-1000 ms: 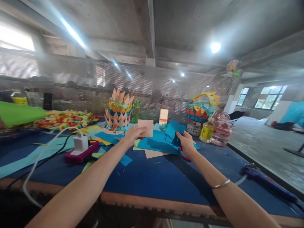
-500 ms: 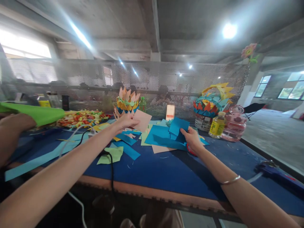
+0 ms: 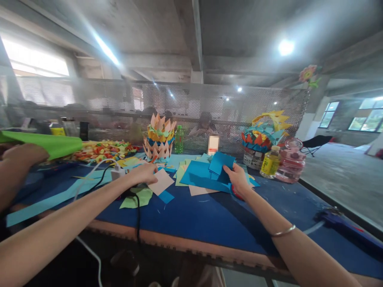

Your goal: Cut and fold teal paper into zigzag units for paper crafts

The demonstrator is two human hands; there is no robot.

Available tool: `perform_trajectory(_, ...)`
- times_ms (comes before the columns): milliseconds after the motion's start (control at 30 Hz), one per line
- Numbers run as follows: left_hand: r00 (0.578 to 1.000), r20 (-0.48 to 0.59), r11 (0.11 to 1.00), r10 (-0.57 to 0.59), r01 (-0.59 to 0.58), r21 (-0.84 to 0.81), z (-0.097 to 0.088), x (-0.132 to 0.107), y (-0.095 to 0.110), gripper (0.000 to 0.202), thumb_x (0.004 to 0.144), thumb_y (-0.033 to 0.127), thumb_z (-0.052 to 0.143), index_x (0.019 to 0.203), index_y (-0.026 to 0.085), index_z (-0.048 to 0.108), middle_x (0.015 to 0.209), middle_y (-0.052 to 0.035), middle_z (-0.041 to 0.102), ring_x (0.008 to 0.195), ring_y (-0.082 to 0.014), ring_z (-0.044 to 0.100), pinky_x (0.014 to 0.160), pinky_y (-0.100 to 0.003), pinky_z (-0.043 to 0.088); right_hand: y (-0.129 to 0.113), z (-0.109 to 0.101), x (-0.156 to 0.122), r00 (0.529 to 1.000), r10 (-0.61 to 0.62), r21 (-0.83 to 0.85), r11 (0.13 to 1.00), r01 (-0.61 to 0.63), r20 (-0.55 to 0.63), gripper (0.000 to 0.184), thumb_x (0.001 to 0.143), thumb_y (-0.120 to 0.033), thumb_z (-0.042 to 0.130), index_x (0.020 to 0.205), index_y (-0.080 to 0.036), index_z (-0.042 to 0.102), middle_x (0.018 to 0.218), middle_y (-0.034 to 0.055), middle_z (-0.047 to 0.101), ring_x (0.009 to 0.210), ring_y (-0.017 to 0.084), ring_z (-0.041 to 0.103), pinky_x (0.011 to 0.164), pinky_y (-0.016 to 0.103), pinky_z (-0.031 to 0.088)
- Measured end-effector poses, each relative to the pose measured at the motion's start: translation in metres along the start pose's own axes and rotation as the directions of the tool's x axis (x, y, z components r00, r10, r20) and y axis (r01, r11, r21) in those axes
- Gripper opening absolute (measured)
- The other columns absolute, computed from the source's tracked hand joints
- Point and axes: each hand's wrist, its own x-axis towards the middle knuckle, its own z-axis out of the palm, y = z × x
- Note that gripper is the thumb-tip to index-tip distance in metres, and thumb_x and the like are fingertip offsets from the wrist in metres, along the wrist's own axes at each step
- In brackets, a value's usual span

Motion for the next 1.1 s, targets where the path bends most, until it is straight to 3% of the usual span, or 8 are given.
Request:
perform_trajectory(133,0.994,0.020,0.989,0.111,-0.113,0.094,0.012,0.005,0.022,0.029,0.040,0.018,0.082,0.061,0.022,0.063,0.076,-0.0069,0.070,0.104,-0.0358,0.062,0.075,-0.026,0.044,-0.002,0.003,-0.002,1.000,-0.001,0.001,1.000,0.001,0.031,0.032,0.065,-0.047,0.069,0.080,-0.018,0.066,0.077,0.0031,0.069,0.069,0.019,0.055,0.066,0.033,0.045)
perform_trajectory(200,0.976,0.082,0.976,0.200,-0.205,0.068,0.033,0.007,0.034,0.033,0.044,0.028,0.084,0.072,0.022,0.067,0.097,-0.0103,0.072,0.107,-0.0354,0.062,0.082,-0.028,0.045,-0.004,0.005,-0.003,0.998,-0.009,0.029,1.000,0.007,0.069,0.032,0.065,-0.047,0.070,0.081,-0.019,0.066,0.078,0.0037,0.070,0.070,0.020,0.058,0.066,0.034,0.047)
perform_trajectory(300,0.965,0.163,0.971,0.208,-0.184,-0.150,0.077,0.010,0.049,0.046,0.045,0.034,0.085,0.086,0.020,0.068,0.112,-0.0166,0.069,0.112,-0.0350,0.061,0.088,-0.032,0.046,-0.006,0.010,-0.006,0.988,-0.026,0.128,0.992,0.006,0.149,0.034,0.065,-0.048,0.072,0.085,-0.021,0.066,0.081,0.0043,0.071,0.076,0.023,0.061,0.071,0.036,0.049)
perform_trajectory(467,0.917,0.242,0.864,0.316,-0.172,-0.474,0.142,0.017,0.060,0.049,0.049,0.028,0.084,0.094,0.016,0.068,0.104,-0.0121,0.072,0.103,-0.0266,0.065,0.090,-0.034,0.048,-0.003,0.015,-0.005,0.975,-0.019,0.224,0.974,-0.031,0.220,0.036,0.064,-0.044,0.072,0.092,-0.021,0.064,0.086,0.0032,0.071,0.080,0.021,0.062,0.079,0.036,0.049)
perform_trajectory(567,0.930,0.226,0.858,0.289,-0.146,-0.492,0.163,0.021,0.055,0.042,0.053,0.026,0.081,0.092,0.017,0.068,0.088,-0.0048,0.073,0.087,-0.0229,0.068,0.078,-0.032,0.051,0.006,0.016,-0.003,0.973,0.039,0.145,0.987,-0.073,0.226,0.040,0.061,-0.037,0.070,0.097,-0.021,0.062,0.081,0.0006,0.067,0.075,0.020,0.059,0.073,0.033,0.048)
perform_trajectory(800,0.968,0.145,0.866,0.204,-0.109,-0.489,0.186,0.017,0.041,0.035,0.057,0.019,0.070,0.091,0.016,0.064,0.087,-0.0049,0.073,0.086,-0.0257,0.067,0.076,-0.034,0.052,0.024,0.022,-0.010,0.974,0.085,-0.034,0.996,-0.079,0.211,0.044,0.060,-0.022,0.064,0.104,-0.020,0.054,0.096,0.0029,0.066,0.091,0.022,0.059,0.082,0.036,0.049)
perform_trajectory(933,0.966,0.085,0.848,0.244,-0.170,-0.502,0.190,0.010,0.047,0.037,0.055,0.010,0.060,0.092,0.015,0.064,0.093,-0.0045,0.073,0.094,-0.0250,0.066,0.087,-0.035,0.050,0.018,0.027,-0.017,0.961,0.031,-0.142,0.990,0.009,0.274,0.046,0.063,-0.020,0.064,0.107,-0.022,0.049,0.098,0.0019,0.064,0.097,0.022,0.058,0.092,0.039,0.046)
perform_trajectory(1100,0.974,0.006,0.849,0.226,-0.194,-0.491,0.188,0.010,0.049,0.033,0.060,0.012,0.058,0.092,0.015,0.064,0.091,-0.0055,0.072,0.096,-0.0256,0.065,0.091,-0.037,0.047,0.022,0.027,-0.011,0.972,-0.087,-0.154,0.981,0.122,0.217,0.039,0.068,-0.019,0.058,0.105,-0.022,0.045,0.099,0.0038,0.060,0.098,0.022,0.058,0.093,0.040,0.046)
